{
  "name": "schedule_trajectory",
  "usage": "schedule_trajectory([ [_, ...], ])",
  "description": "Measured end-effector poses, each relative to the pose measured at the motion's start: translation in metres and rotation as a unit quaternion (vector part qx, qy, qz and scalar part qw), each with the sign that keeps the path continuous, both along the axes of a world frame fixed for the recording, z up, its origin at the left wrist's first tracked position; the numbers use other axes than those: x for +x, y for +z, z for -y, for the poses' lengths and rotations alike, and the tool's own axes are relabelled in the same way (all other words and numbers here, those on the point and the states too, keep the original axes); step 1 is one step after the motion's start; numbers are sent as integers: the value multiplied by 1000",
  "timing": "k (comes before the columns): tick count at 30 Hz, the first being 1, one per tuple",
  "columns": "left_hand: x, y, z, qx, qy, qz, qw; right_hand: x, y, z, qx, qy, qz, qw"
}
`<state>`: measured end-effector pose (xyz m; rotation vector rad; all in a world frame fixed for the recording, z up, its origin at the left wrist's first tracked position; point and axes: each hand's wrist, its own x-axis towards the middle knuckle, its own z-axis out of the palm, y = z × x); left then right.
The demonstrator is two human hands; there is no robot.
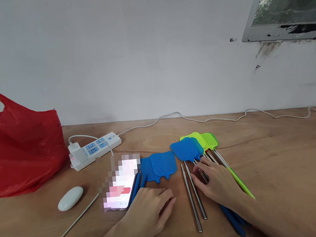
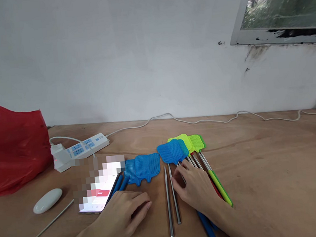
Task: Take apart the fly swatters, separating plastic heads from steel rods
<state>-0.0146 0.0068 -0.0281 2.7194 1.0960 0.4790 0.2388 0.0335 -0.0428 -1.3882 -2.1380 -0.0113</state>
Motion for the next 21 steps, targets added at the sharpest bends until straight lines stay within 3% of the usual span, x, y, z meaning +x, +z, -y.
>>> schedule_trajectory([
  [7,0,9,-4,58,85,71,992,-8,6,9,-28,-12,35,999],
  [15,-6,-12,-9,104,74,-15,992,-7,8,9,-60,-23,48,997],
  [21,-2,-3,-6,82,68,-16,994,-5,13,8,-75,-1,-30,997],
])
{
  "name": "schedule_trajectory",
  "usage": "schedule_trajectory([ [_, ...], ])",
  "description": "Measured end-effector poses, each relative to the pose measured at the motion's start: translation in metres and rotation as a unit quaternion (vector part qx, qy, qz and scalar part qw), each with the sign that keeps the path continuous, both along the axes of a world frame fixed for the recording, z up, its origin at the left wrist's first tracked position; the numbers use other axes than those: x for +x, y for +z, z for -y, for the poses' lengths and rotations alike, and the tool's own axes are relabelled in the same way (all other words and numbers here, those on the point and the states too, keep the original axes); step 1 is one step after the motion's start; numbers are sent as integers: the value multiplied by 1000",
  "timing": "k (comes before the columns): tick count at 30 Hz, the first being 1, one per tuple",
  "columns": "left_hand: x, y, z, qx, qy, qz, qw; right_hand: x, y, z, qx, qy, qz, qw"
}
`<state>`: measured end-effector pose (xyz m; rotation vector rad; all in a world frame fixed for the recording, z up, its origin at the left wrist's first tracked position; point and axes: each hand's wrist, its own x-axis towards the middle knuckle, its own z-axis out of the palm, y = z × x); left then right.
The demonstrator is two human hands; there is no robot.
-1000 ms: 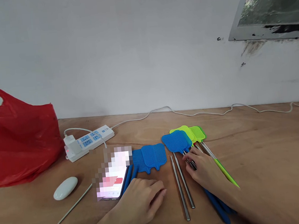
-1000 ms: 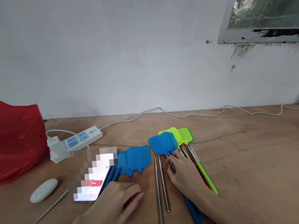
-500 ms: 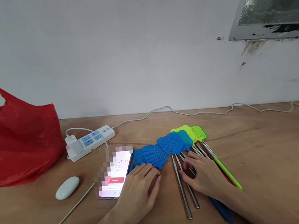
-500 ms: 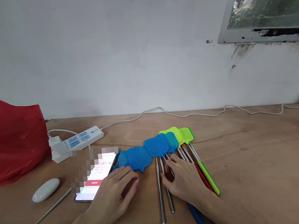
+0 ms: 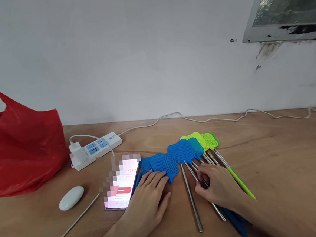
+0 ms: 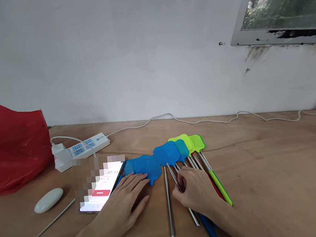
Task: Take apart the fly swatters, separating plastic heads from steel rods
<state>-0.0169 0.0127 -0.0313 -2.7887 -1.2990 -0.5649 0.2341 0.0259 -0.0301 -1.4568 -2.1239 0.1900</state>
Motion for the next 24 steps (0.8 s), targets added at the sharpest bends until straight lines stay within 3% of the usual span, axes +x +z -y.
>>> schedule_trajectory([
  [4,1,11,0,-40,-14,37,998,3,8,-1,-137,52,-180,973],
  [9,0,12,-1,-67,-20,61,996,3,9,-2,-311,72,-412,853],
  [12,0,11,-1,-77,-18,65,995,3,8,-2,-341,68,-472,810],
  [24,-1,10,-1,-102,-18,78,992,-1,7,-4,-336,59,-459,821],
])
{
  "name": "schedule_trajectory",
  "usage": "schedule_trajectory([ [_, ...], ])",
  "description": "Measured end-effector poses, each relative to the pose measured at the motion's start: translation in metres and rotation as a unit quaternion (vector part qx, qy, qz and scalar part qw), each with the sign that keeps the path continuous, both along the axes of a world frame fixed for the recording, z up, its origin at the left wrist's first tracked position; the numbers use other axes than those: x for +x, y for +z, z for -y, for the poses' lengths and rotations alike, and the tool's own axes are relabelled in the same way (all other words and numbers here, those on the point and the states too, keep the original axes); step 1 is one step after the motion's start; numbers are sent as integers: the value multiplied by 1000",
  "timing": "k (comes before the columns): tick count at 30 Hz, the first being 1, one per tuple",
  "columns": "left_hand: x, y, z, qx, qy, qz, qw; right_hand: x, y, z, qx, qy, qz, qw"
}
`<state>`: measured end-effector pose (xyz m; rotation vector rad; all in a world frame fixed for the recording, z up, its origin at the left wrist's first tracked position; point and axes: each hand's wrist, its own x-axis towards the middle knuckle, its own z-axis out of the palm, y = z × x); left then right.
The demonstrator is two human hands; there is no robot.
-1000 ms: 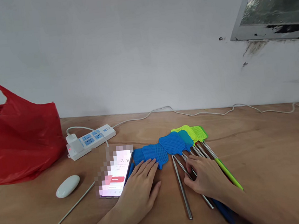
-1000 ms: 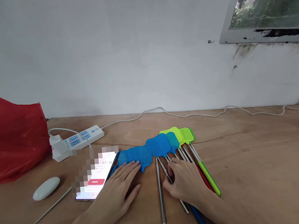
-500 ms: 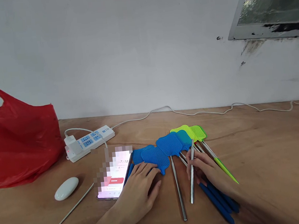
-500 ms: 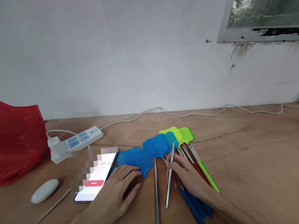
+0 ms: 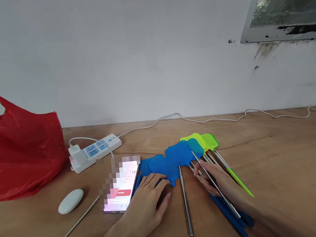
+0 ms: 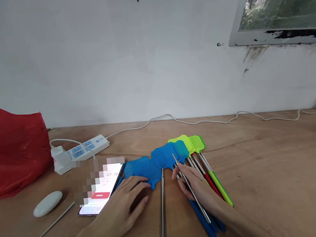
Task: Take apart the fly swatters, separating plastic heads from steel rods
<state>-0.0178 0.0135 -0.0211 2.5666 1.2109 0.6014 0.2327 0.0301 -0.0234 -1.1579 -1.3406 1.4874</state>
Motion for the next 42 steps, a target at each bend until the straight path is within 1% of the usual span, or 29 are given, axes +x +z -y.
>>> schedule_trajectory([
  [6,1,2,1,-3,-12,12,1000,0,1,-1,0,11,-2,1000],
  [10,1,3,2,2,-24,25,999,1,-1,-1,15,22,6,1000],
  [13,1,2,1,5,-27,28,999,1,-2,-1,10,17,14,1000],
  [17,1,1,0,7,-26,28,999,1,3,2,-1,15,24,1000],
  [24,1,-1,1,9,-33,31,999,0,8,3,-15,-8,25,1000],
  [32,1,-4,1,15,-32,34,999,0,8,1,-15,4,23,1000],
  [39,2,1,1,-18,-31,27,999,-1,8,0,-8,1,13,1000],
  [42,2,2,1,-18,-35,29,999,-1,10,0,-12,3,14,1000],
])
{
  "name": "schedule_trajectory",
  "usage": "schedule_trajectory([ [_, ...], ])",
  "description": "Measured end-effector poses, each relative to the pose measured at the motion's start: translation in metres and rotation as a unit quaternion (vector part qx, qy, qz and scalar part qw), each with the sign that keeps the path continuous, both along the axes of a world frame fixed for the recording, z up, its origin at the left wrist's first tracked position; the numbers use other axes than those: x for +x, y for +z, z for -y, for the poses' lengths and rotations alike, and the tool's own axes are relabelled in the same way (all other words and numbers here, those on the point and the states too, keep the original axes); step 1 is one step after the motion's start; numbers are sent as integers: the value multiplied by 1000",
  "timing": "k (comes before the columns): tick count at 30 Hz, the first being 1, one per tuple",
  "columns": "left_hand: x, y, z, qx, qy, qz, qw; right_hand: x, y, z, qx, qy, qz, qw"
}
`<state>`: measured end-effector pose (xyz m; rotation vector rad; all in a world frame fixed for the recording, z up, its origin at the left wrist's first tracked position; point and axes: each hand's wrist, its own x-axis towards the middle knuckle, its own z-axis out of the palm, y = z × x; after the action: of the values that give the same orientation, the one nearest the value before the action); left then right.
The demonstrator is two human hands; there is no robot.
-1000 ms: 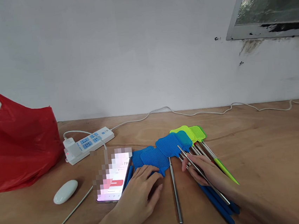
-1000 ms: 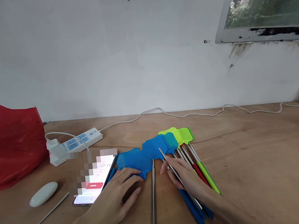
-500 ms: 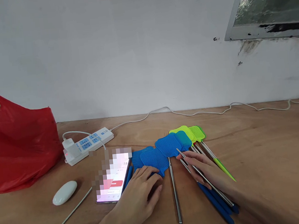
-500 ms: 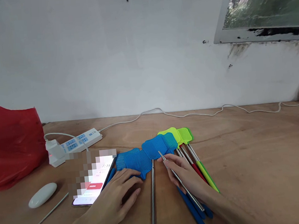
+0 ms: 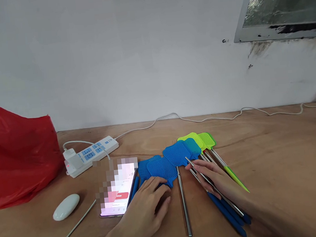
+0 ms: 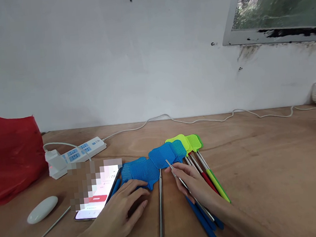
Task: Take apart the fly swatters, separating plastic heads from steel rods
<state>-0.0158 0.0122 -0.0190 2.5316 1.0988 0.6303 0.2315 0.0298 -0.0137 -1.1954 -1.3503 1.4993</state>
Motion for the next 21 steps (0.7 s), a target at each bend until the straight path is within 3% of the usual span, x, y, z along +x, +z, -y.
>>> schedule_trajectory([
  [15,-5,-9,-1,66,4,-56,996,0,-5,-1,0,2,-4,1000],
  [21,-6,-9,-2,67,4,-91,994,0,1,1,9,1,-3,1000],
])
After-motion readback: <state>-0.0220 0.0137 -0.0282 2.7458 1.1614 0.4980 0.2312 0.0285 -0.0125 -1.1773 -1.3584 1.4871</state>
